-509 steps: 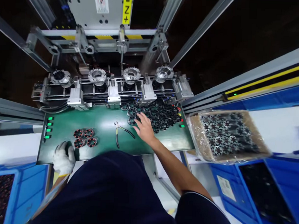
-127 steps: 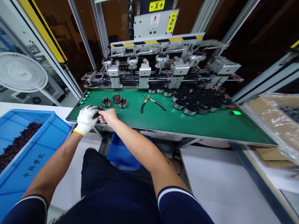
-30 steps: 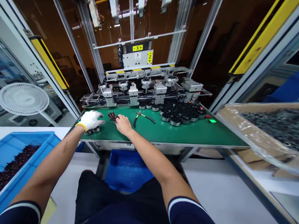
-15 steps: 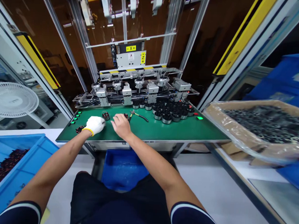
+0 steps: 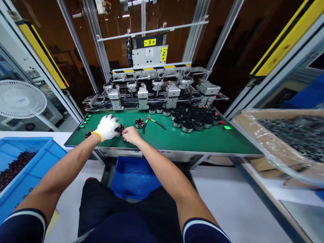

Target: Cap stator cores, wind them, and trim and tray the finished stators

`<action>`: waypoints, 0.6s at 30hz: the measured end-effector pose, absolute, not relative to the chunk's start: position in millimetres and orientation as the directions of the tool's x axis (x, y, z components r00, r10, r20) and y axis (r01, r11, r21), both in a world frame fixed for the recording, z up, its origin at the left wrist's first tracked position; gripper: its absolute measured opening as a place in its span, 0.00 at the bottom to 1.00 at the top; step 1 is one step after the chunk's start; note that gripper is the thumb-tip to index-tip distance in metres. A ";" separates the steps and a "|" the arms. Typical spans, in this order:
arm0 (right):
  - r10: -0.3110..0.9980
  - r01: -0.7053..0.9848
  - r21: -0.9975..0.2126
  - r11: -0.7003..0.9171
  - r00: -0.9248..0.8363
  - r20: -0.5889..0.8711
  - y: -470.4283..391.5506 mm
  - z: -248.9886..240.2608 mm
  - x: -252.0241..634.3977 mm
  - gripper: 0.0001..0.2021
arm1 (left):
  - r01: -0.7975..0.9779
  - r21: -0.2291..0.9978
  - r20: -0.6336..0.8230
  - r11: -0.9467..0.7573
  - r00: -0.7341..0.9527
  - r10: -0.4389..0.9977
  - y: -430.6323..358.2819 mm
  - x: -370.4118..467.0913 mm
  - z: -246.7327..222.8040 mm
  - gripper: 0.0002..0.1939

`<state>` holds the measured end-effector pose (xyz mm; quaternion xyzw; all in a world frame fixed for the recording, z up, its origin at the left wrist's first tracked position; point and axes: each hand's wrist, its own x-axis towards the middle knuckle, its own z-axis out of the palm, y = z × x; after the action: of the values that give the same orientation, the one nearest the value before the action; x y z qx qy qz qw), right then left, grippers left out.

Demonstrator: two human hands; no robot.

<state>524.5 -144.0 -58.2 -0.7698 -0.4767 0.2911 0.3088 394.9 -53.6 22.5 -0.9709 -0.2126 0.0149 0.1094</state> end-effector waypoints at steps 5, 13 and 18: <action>0.924 0.666 -0.677 -0.315 0.377 -0.060 -170.9 -57.9 536.3 0.12 | 0.382 -0.172 -0.056 -0.908 0.916 0.396 -44.2 403.6 12.4 0.15; 0.924 0.831 -0.459 -0.313 0.379 0.056 -224.1 -45.2 559.9 0.08 | 0.330 -0.175 -0.114 -0.927 0.929 0.352 -29.3 383.6 19.7 0.13; 0.842 0.815 -0.362 -0.453 0.525 0.128 -230.7 -46.9 570.3 0.15 | 0.360 -0.269 -0.035 -0.893 0.923 0.383 -43.4 387.4 45.5 0.19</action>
<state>570.3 -230.7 -46.9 -0.8516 -0.4863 0.0349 0.1924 387.4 -43.4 45.5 -0.9720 -0.1912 0.0434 0.1299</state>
